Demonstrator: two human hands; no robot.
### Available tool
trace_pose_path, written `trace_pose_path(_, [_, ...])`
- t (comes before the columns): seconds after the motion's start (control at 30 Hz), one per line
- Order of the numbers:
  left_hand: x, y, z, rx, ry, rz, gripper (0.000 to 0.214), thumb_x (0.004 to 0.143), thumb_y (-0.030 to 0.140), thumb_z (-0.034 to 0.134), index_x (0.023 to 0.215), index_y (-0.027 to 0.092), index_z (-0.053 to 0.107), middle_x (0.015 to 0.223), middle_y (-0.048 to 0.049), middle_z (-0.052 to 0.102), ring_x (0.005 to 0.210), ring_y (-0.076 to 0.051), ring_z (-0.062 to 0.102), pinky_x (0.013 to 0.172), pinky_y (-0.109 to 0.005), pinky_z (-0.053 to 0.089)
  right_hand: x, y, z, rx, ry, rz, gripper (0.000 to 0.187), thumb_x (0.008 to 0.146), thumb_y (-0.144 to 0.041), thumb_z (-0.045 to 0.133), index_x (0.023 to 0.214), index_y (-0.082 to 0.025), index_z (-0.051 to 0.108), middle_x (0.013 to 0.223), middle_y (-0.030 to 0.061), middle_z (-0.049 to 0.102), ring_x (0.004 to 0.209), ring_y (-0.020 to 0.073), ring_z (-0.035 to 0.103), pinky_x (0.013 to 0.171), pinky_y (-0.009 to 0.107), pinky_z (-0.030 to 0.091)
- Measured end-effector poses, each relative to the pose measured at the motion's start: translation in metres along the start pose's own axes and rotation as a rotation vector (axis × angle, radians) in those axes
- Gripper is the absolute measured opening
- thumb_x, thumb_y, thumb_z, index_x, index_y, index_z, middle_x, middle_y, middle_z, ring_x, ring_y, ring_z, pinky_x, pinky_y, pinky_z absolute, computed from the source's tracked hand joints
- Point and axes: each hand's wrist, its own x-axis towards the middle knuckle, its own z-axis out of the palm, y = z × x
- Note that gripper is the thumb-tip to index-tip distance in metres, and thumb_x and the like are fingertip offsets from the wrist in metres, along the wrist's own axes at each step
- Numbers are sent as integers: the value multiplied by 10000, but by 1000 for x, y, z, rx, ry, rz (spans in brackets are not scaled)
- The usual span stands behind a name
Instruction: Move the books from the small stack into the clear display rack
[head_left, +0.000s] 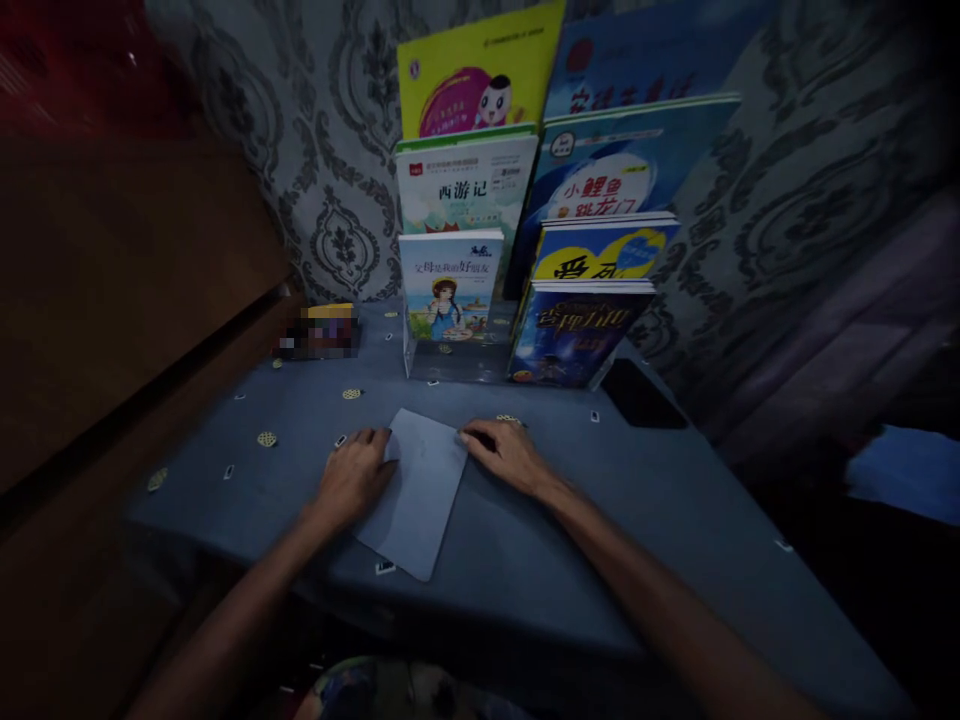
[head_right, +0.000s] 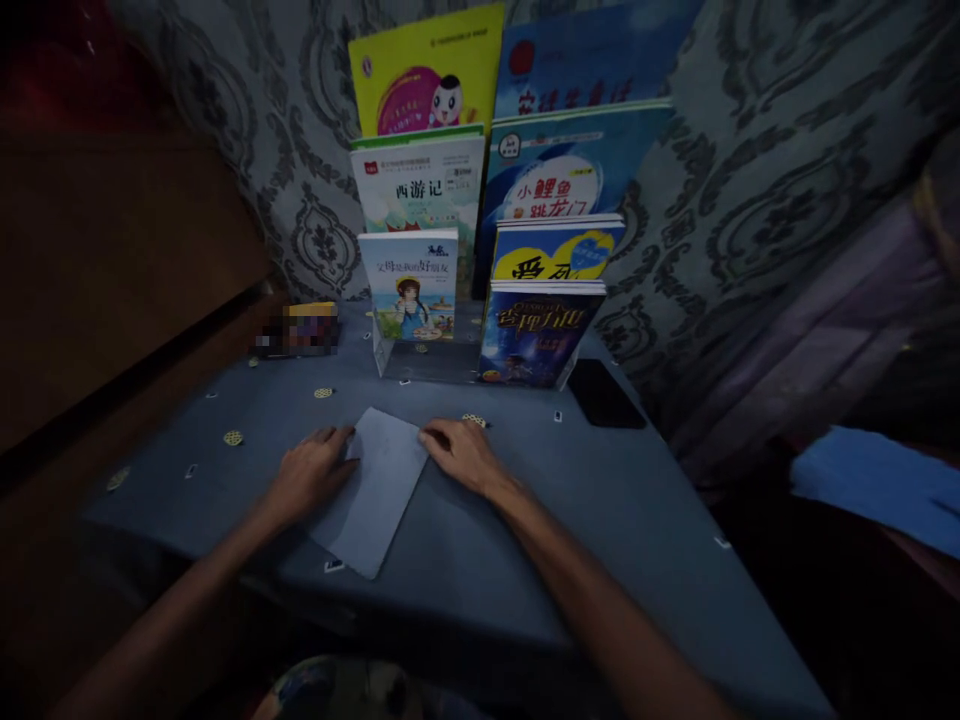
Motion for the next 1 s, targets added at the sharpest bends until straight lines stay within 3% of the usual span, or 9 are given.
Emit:
trace_pose_path(0.17, [10, -2, 10, -53, 49, -17, 296, 926, 342, 521, 1170, 179, 558, 1097, -104, 576, 1023, -260, 586, 838, -363, 472, -1, 6, 9, -14, 51, -113, 281, 894, -291, 508, 1062, -170, 697, 1111, 114, 725, 1048, 255, 663, 920, 412, 498])
trace_pose_path(0.3, [3, 5, 13, 9, 92, -15, 253, 950, 342, 480, 1116, 177, 577, 1077, -109, 558, 1022, -264, 555, 792, -366, 484, -2, 14, 16, -38, 44, -168, 277, 894, -277, 523, 1096, -189, 691, 1234, 121, 675, 1151, 261, 620, 980, 468, 481])
trace_pose_path(0.37, [-8, 12, 13, 29, 113, 93, 218, 962, 303, 460, 1094, 180, 584, 1091, -105, 555, 1041, -261, 530, 813, -379, 480, -2, 15, 18, -47, 24, -166, 285, 899, -269, 519, 1120, -195, 684, 1242, 120, 670, 1161, 258, 613, 991, 475, 473])
trace_pose_path(0.43, [-21, 19, 13, -9, 101, 309, 223, 956, 324, 494, 1113, 192, 583, 1113, -92, 559, 1057, -249, 518, 871, -392, 466, -2, 15, 19, -65, 8, -154, 300, 898, -281, 534, 1150, -193, 671, 1268, 122, 655, 1182, 263, 594, 1013, 484, 452])
trace_pose_path(0.5, [-35, 27, 13, -59, 62, 525, 334, 916, 411, 573, 1180, 207, 560, 1158, -82, 561, 1080, -247, 516, 922, -406, 448, -2, 15, 19, -91, -11, -148, 328, 889, -304, 561, 1176, -176, 656, 1303, 131, 630, 1209, 273, 567, 1032, 492, 428])
trace_pose_path(0.57, [-45, 33, 12, -57, 33, 621, 438, 877, 447, 625, 1231, 204, 534, 1213, -88, 560, 1109, -261, 516, 942, -421, 442, -3, 13, 19, -121, -33, -148, 360, 879, -326, 586, 1194, -163, 646, 1320, 140, 615, 1231, 283, 541, 1039, 491, 413])
trace_pose_path(0.77, [-54, 42, 9, -5, 45, 618, 225, 941, 271, 541, 1136, 168, 585, 1197, -102, 602, 1096, -258, 552, 908, -415, 472, -6, 6, 19, -195, -77, -127, 451, 860, -410, 629, 1235, -161, 628, 1371, 158, 566, 1280, 298, 490, 1073, 494, 364])
trace_pose_path(0.9, [-51, 36, 9, -65, 70, 637, 234, 932, 311, 560, 1131, 194, 596, 1178, -82, 618, 1073, -249, 565, 903, -418, 484, -8, 0, 18, -222, -97, -110, 482, 867, -440, 620, 1265, -170, 611, 1403, 165, 534, 1308, 304, 464, 1091, 505, 333])
trace_pose_path(1.0, [-41, 21, 22, -167, 115, 617, 283, 925, 358, 568, 1176, 228, 584, 1196, -68, 617, 1097, -227, 569, 934, -399, 486, -8, -5, 19, -242, -108, -82, 478, 864, -422, 626, 1269, -169, 610, 1402, 169, 534, 1304, 308, 464, 1093, 507, 328])
